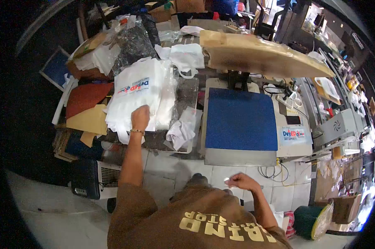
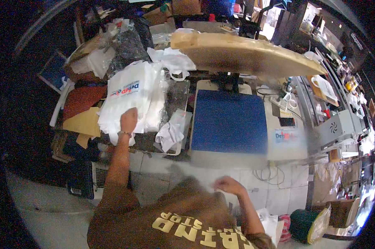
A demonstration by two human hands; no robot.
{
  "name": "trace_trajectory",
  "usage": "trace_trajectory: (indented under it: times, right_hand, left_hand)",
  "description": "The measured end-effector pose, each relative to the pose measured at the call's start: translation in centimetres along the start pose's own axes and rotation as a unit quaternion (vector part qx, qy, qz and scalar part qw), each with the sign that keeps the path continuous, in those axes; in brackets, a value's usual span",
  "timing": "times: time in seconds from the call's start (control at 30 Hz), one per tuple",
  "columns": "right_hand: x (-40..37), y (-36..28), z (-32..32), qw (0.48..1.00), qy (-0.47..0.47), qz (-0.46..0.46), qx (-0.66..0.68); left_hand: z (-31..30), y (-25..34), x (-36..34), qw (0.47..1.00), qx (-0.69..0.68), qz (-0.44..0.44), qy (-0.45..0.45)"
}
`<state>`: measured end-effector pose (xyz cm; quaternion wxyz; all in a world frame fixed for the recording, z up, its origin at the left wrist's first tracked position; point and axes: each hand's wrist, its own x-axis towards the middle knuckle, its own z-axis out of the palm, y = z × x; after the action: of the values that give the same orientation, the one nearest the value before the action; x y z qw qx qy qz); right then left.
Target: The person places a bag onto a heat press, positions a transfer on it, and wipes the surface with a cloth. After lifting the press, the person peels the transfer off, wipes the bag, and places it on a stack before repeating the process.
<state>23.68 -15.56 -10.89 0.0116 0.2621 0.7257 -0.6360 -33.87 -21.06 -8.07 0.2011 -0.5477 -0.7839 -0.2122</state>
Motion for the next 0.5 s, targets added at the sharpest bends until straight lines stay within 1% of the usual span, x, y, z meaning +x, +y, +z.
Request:
trace_trajectory:
  times: [0.03, 0.07, 0.1, 0.13, 0.17, 0.23, 0.27, 0.3, 0.33, 0.37, 0.4, 0.43, 0.47, 0.5]
  right_hand:
    - [1.9, -2.8, -0.3, 0.999, -0.005, -0.038, -0.023]
    - [4.2, -4.6, -0.3, 0.998, 0.002, -0.046, -0.047]
    - [6.6, -6.5, -0.1, 0.996, 0.013, -0.055, -0.072]
    - [8.9, -8.7, 0.2, 0.999, 0.018, -0.046, -0.024]
    - [11.2, -10.9, 0.6, 0.999, 0.022, -0.036, 0.024]
    - [15.7, -14.9, 1.4, 0.985, 0.026, -0.062, 0.160]
    - [17.9, -16.6, 2.2, 0.952, 0.034, -0.045, 0.302]
    - [19.6, -18.0, 2.7, 0.898, 0.041, -0.029, 0.438]
    - [20.7, -19.0, 2.4, 0.895, 0.050, -0.028, 0.442]
    - [21.4, -19.8, 1.8, 0.852, -0.052, -0.066, 0.517]
    - [21.3, -20.1, 1.4, 0.793, -0.152, -0.104, 0.581]
    - [20.7, -20.2, 1.2, 0.793, -0.140, -0.105, 0.584]
    - [20.0, -20.2, 1.0, 0.898, -0.063, -0.089, 0.426]
    - [19.3, -19.9, 0.9, 0.966, 0.015, -0.065, 0.249]
  left_hand:
    - [-0.3, -0.3, 0.3, 0.996, -0.035, -0.042, 0.072]
    - [-1.1, -1.2, 1.1, 0.993, 0.006, -0.052, 0.110]
    - [-2.7, -0.7, 2.2, 0.981, -0.014, -0.119, 0.153]
    - [-4.6, 0.3, 3.5, 0.972, 0.009, -0.103, 0.209]
    - [-8.0, 2.7, 4.6, 0.961, -0.029, -0.004, 0.274]
    - [-11.7, 7.3, 3.8, 0.986, -0.093, -0.015, 0.141]
    - [-13.2, 9.8, 2.7, 0.992, -0.104, 0.026, 0.064]
    - [-14.1, 12.1, 1.4, 0.991, -0.112, 0.068, -0.013]
    - [-14.0, 14.3, 0.2, 0.977, -0.149, 0.153, 0.011]
    - [-13.8, 16.2, -1.0, 0.953, -0.188, 0.235, 0.034]
    - [-13.9, 17.6, -2.1, 0.950, -0.198, 0.241, 0.029]
    - [-14.1, 18.7, -3.1, 0.941, -0.251, 0.225, -0.025]
    - [-14.0, 19.3, -3.6, 0.927, -0.301, 0.208, -0.078]
    - [-13.4, 19.0, -4.1, 0.924, -0.308, 0.212, -0.082]
